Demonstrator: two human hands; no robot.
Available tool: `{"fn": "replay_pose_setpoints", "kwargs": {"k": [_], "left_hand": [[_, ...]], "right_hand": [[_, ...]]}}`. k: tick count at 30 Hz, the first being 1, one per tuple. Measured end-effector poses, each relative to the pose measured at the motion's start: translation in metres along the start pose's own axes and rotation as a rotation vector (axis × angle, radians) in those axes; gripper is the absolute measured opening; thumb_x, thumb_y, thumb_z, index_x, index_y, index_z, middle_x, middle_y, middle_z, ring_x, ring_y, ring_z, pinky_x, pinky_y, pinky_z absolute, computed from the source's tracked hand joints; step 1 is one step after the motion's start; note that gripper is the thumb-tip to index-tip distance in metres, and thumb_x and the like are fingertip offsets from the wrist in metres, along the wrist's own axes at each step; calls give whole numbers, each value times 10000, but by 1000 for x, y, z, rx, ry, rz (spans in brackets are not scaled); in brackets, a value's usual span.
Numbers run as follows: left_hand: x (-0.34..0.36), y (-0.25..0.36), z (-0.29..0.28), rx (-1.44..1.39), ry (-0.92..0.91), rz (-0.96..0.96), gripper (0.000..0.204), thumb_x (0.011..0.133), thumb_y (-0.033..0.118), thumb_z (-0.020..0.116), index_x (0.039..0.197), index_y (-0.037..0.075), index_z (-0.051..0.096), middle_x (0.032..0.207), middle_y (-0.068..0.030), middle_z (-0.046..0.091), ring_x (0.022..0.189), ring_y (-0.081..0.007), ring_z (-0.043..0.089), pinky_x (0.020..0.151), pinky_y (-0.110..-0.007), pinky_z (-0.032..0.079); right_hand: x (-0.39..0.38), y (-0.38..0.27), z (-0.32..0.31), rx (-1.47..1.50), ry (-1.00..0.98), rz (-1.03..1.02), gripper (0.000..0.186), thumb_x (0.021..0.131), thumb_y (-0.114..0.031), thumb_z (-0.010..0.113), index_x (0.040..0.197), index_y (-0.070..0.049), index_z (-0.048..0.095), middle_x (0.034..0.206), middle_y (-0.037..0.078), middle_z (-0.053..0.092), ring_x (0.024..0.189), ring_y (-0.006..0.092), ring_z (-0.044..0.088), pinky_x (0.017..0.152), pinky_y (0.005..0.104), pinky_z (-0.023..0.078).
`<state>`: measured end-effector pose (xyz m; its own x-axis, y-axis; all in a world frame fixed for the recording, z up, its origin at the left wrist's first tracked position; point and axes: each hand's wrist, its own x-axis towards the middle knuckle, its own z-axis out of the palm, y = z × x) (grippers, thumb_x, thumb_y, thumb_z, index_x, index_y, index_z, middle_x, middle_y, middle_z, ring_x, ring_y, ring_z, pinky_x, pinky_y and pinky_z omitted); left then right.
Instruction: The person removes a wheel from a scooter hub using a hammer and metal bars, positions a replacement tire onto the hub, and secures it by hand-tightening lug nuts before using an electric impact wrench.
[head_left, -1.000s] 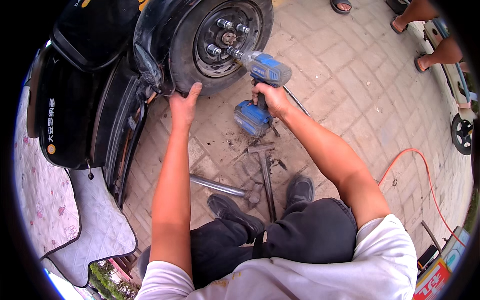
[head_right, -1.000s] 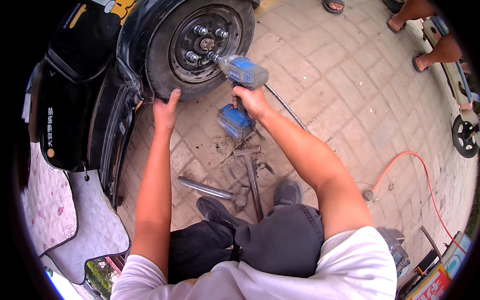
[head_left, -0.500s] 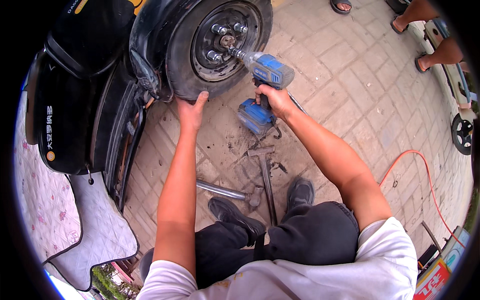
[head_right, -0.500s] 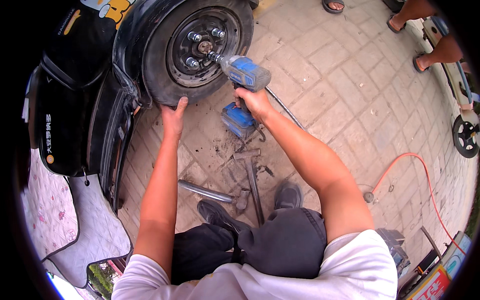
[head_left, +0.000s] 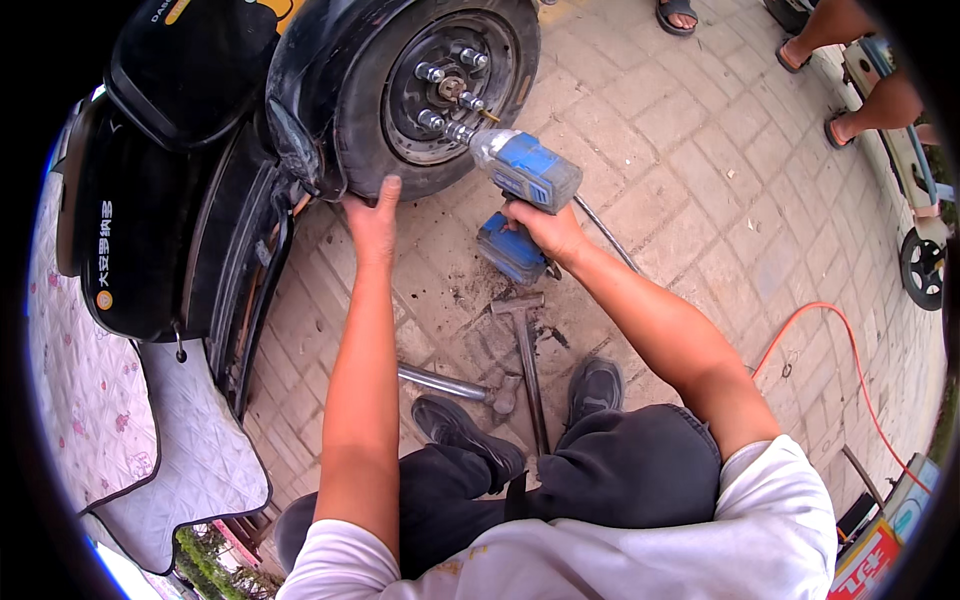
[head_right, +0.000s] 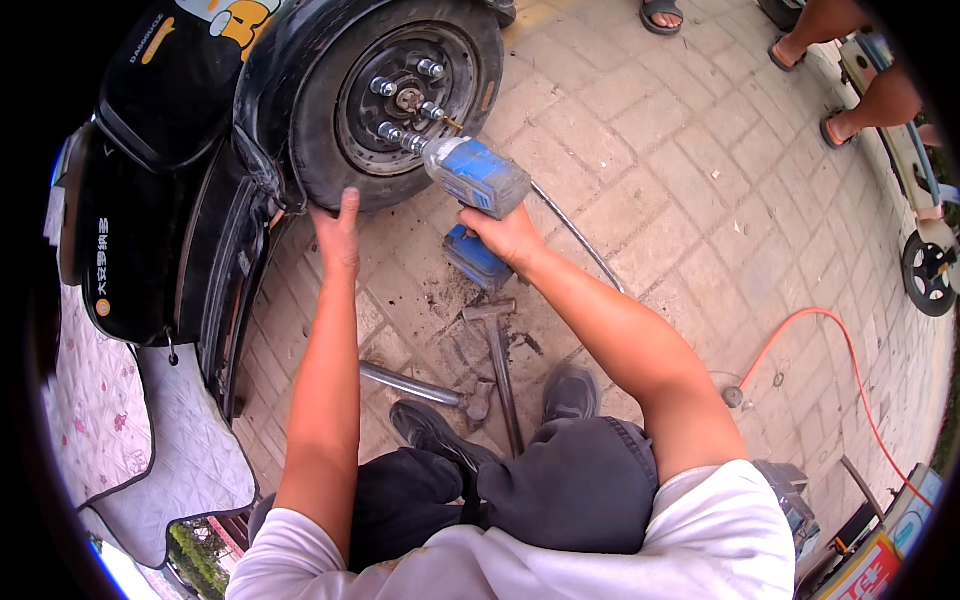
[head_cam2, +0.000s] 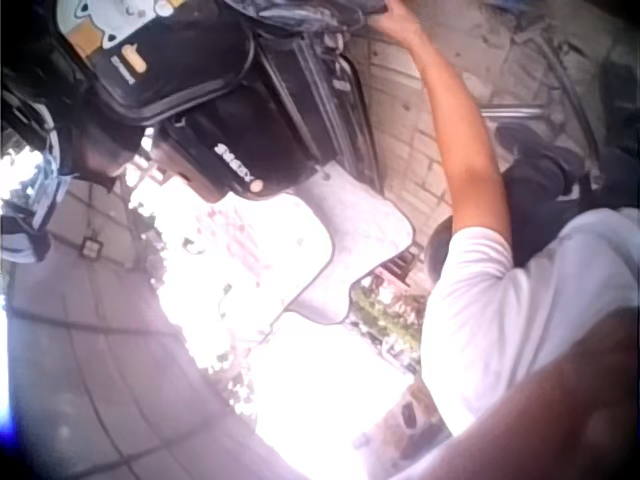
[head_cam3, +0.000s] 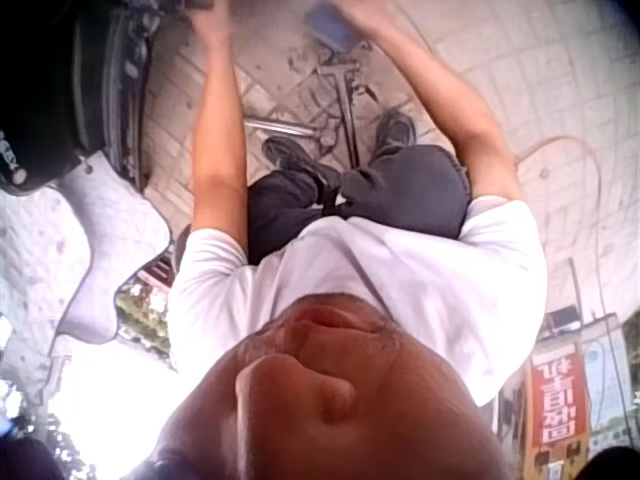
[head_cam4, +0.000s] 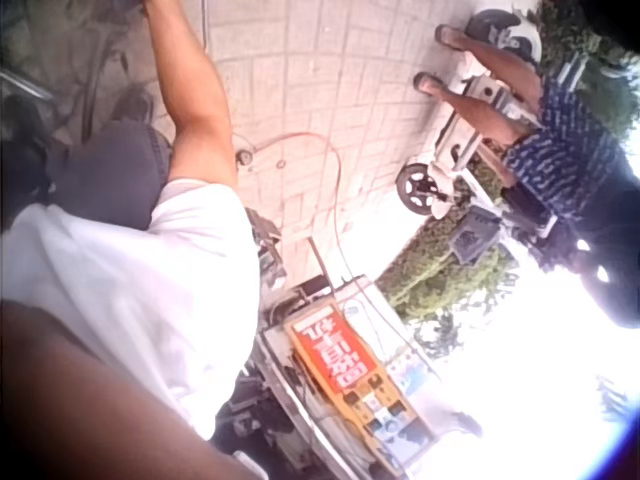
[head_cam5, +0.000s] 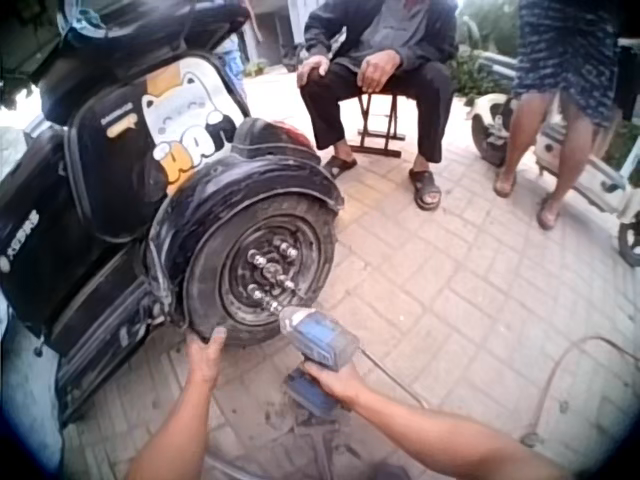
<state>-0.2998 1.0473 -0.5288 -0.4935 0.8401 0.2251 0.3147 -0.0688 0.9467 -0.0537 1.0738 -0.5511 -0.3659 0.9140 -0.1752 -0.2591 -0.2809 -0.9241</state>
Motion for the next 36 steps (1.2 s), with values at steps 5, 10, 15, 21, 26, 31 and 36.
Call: {"fn": "replay_pose_setpoints", "kwargs": {"k": [5,10,15,21,26,31,36], "left_hand": [[7,34,-3,-56,-8,84,729,802,272,762,1349,-51,405,1362,-124,463,1205,-210,454,1056,-309,298],[5,20,-10,-28,-71,30,801,776,305,783,1369,-42,372,1369,-123,449,1234,-218,430,1072,-308,277],[-4,5,0,-97,-54,-21,866,765,313,790,1399,-23,306,1389,-128,417,1253,-221,412,1081,-315,270],[-9,1,6,-148,-116,-99,899,757,276,800,1418,1,256,1404,-116,388,1276,-216,392,1091,-320,263],[-9,-14,6,-190,-133,-153,883,773,253,789,1418,1,241,1396,-120,396,1273,-216,398,1090,-328,271],[-13,-21,13,-229,-122,-182,853,780,249,785,1403,-6,262,1386,-131,410,1264,-217,410,1087,-333,279],[-15,-26,16,-207,-141,-180,848,786,277,782,1394,-21,273,1379,-131,427,1253,-220,423,1081,-327,283]], "right_hand": [[14,6,18,87,-50,30,137,765,-28,620,884,-15,554,710,37,570,573,130,538,552,298,465],[6,-3,45,231,-31,94,101,771,-32,609,850,-18,548,669,44,559,546,134,538,517,291,452],[17,8,30,47,28,83,108,768,-61,615,840,-25,543,654,25,552,534,118,519,515,288,440],[18,11,30,106,32,100,91,767,-38,600,831,-17,540,651,44,551,526,133,520,523,294,450],[19,7,30,139,2,126,189,733,34,567,920,17,548,677,75,539,522,175,508,527,302,432],[20,7,25,186,8,138,191,736,38,566,925,18,549,670,72,531,526,178,509,536,307,438],[19,4,24,215,4,155,188,746,30,573,932,20,553,675,70,531,543,178,515,543,310,446]]}}
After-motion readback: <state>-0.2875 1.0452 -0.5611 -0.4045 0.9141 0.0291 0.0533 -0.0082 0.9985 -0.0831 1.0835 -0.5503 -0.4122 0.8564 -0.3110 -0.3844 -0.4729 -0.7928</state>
